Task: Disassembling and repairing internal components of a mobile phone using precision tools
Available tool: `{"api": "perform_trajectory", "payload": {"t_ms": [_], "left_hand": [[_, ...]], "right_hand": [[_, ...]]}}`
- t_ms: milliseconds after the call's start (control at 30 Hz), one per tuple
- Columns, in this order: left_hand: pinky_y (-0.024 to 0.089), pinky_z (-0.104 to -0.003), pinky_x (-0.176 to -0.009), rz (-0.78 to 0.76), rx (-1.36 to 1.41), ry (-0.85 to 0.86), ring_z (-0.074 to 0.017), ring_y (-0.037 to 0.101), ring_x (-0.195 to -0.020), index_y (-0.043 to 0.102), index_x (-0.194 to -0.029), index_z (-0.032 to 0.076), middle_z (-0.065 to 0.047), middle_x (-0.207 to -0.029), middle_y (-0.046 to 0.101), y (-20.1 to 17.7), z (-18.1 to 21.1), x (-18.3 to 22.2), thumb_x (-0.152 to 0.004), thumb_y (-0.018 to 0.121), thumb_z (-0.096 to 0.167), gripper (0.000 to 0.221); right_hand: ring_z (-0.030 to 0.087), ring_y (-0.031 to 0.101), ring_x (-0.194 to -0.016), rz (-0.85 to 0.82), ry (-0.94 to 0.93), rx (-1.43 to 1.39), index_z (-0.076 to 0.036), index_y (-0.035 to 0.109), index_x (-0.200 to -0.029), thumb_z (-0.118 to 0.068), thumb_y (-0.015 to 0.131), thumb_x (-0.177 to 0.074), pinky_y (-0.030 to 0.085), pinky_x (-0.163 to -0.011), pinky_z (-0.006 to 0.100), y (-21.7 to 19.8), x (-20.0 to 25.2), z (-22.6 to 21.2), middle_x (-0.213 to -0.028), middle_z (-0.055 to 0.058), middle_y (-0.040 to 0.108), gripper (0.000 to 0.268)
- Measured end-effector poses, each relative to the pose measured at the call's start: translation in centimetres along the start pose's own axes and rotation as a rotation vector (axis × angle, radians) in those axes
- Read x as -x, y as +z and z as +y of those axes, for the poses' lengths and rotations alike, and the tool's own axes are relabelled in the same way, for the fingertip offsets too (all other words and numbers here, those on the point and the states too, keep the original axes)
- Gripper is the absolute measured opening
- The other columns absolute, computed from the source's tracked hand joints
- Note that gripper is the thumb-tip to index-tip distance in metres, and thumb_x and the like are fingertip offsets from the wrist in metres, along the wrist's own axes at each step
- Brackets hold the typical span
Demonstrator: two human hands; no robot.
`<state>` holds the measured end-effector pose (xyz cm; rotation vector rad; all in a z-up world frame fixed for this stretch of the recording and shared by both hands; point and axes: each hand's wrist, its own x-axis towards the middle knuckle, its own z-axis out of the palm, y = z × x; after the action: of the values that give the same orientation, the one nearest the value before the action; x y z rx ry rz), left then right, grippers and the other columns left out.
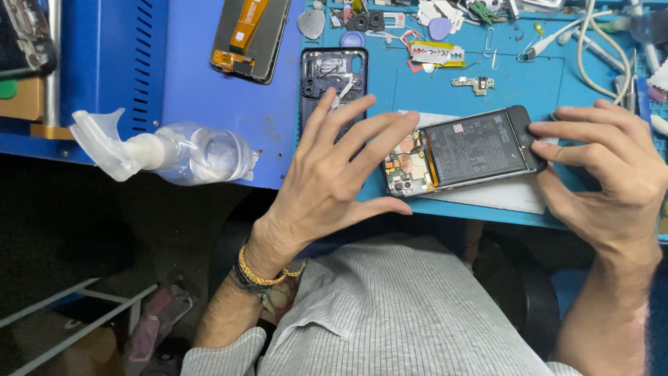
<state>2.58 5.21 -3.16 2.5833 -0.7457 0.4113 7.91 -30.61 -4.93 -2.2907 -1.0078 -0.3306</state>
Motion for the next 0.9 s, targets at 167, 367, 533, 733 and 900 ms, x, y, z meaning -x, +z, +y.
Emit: {"api": "perform_trajectory", "payload": {"t_ms": [167, 367, 533, 733, 900], "left_hand": [[0.030, -0.073, -0.130, -0.032, 0.111, 0.115, -0.0424, 0.057, -0.147, 0.054, -0.149, 0.013, -0.010, -0.145, 0.068, 0.3, 0.3, -0.4, -0.105, 0.075, 0.060, 0.069], [0.027, -0.071, -0.133, 0.008, 0.378, 0.047, -0.0363, 0.062, -0.145, 0.057, -0.149, 0.006, -0.010, -0.138, 0.076, 0.5, 0.7, -0.2, -0.102, 0.083, 0.040, 0.063], [0.029, -0.071, -0.134, 0.040, 0.553, 0.033, -0.0312, 0.064, -0.142, 0.065, -0.139, 0.006, -0.010, -0.127, 0.081, 0.3, 0.7, -0.4, -0.101, 0.084, 0.025, 0.046], [0.050, -0.064, -0.113, 0.129, 0.000, 0.145, -0.0333, 0.066, -0.112, 0.070, -0.138, 0.008, -0.008, -0.116, 0.072, -0.7, 0.2, -0.6, -0.102, 0.065, 0.068, 0.070], [0.048, -0.059, -0.121, 0.097, -0.028, 0.277, -0.0380, 0.065, -0.136, 0.064, -0.144, 0.001, -0.019, -0.146, 0.066, -1.2, 0.1, -0.6, -0.109, 0.063, 0.060, 0.068]], "right_hand": [[0.052, 0.074, -0.132, 0.009, -0.005, 0.011, 0.006, 0.074, -0.109, 0.021, 0.079, -0.102, 0.049, -0.129, 0.064, 0.1, -0.1, 0.0, -0.131, 0.028, 0.079, 0.018], [0.050, 0.074, -0.131, 0.014, -0.011, 0.007, 0.005, 0.073, -0.108, 0.021, 0.079, -0.102, 0.049, -0.130, 0.064, -0.1, -0.3, -0.3, -0.130, 0.027, 0.079, 0.018], [0.050, 0.074, -0.131, 0.016, -0.018, 0.009, 0.005, 0.073, -0.108, 0.020, 0.079, -0.102, 0.049, -0.129, 0.064, -0.1, -0.4, -0.4, -0.130, 0.028, 0.079, 0.017], [0.049, 0.075, -0.130, 0.017, -0.025, 0.027, 0.005, 0.074, -0.106, 0.020, 0.080, -0.101, 0.051, -0.127, 0.064, -0.2, -0.5, -0.5, -0.129, 0.027, 0.079, 0.017], [0.044, 0.074, -0.125, 0.026, -0.034, 0.032, 0.004, 0.072, -0.102, 0.010, 0.080, -0.098, 0.052, -0.123, 0.062, -0.4, -1.3, -0.9, -0.124, 0.025, 0.079, 0.011]]}}
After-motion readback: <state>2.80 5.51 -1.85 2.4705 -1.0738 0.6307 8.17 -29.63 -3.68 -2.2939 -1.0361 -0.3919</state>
